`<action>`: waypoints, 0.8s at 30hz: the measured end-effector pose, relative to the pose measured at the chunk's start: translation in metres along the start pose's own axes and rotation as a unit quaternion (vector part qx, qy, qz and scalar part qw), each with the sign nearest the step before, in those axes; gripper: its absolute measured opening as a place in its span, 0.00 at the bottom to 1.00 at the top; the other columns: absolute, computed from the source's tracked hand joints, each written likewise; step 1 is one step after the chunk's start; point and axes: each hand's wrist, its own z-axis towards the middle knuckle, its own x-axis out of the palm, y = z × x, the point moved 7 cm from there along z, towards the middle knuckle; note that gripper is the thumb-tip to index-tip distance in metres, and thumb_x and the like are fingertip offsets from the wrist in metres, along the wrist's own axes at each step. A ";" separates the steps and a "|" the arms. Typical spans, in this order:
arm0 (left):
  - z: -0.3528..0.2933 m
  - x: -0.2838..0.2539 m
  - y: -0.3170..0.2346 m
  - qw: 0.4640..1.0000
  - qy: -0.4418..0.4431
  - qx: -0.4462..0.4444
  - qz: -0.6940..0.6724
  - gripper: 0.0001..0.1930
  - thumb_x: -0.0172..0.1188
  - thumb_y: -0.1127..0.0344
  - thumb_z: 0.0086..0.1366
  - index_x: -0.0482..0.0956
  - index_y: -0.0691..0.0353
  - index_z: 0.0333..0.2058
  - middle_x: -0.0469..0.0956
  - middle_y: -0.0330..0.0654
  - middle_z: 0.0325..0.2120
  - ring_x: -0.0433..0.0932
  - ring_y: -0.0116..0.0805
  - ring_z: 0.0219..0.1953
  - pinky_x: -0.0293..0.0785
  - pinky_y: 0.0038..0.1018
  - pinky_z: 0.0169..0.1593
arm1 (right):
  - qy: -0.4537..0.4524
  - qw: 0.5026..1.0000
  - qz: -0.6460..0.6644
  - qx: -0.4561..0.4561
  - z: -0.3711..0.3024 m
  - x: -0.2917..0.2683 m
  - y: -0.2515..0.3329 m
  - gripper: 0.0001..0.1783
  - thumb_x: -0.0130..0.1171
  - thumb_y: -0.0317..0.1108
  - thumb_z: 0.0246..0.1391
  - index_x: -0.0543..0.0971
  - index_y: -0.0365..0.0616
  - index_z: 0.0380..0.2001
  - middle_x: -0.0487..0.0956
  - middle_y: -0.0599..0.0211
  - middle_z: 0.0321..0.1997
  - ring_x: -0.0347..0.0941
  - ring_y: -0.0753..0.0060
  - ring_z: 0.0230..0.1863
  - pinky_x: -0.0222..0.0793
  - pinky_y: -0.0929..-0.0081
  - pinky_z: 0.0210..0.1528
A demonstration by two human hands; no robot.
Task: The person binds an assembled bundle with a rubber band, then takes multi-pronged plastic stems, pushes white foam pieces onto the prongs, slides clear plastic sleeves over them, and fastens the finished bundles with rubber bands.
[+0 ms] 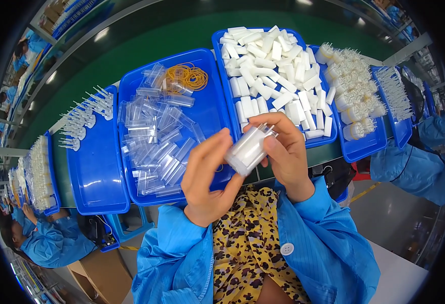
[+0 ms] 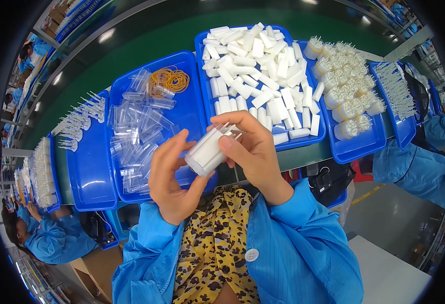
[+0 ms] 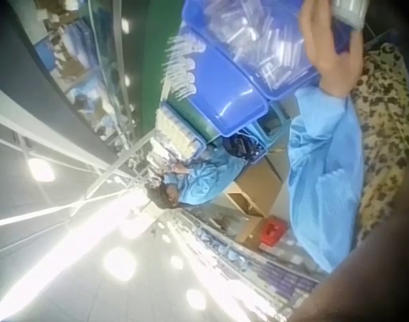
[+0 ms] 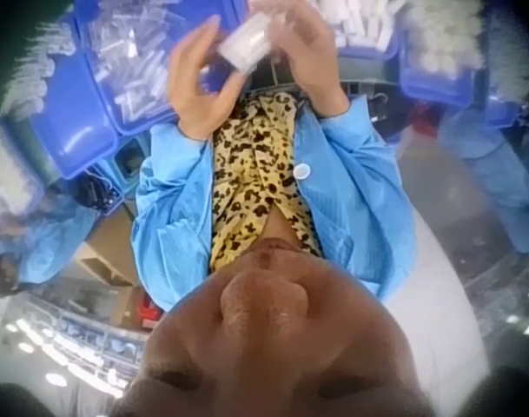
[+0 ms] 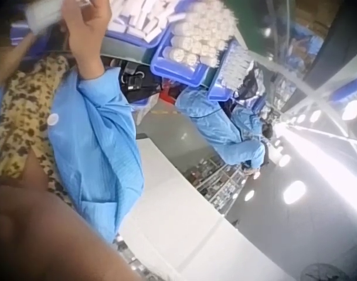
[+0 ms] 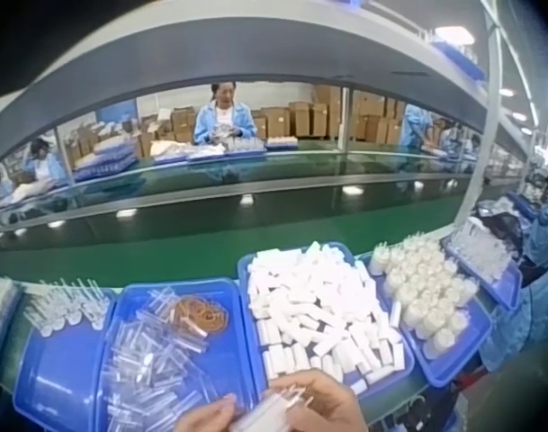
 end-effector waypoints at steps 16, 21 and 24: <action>-0.009 -0.006 0.012 0.999 0.015 -0.037 -0.036 0.27 0.71 0.77 0.47 0.77 0.68 0.49 0.77 0.51 0.44 0.78 0.39 0.44 0.75 0.29 0.47 | 0.014 0.995 -0.033 -0.090 0.003 0.000 0.005 0.17 0.67 0.30 0.47 0.74 0.45 0.41 0.72 0.64 0.46 0.70 0.75 0.45 0.67 0.77 0.47; -0.010 -0.003 0.011 0.999 -0.003 -0.034 -0.041 0.27 0.69 0.78 0.49 0.75 0.69 0.51 0.76 0.52 0.46 0.77 0.42 0.48 0.75 0.30 0.49 | 0.012 0.995 -0.065 -0.080 0.004 0.002 0.011 0.20 0.69 0.31 0.44 0.75 0.43 0.41 0.70 0.66 0.44 0.69 0.75 0.45 0.65 0.79 0.46; -0.012 -0.006 0.020 0.977 -0.064 -0.124 -0.162 0.28 0.69 0.78 0.49 0.75 0.68 0.51 0.76 0.53 0.46 0.76 0.44 0.49 0.74 0.31 0.49 | 0.072 0.984 -0.101 -0.131 0.006 0.000 0.013 0.20 0.69 0.30 0.43 0.75 0.42 0.41 0.70 0.67 0.44 0.69 0.76 0.45 0.64 0.80 0.46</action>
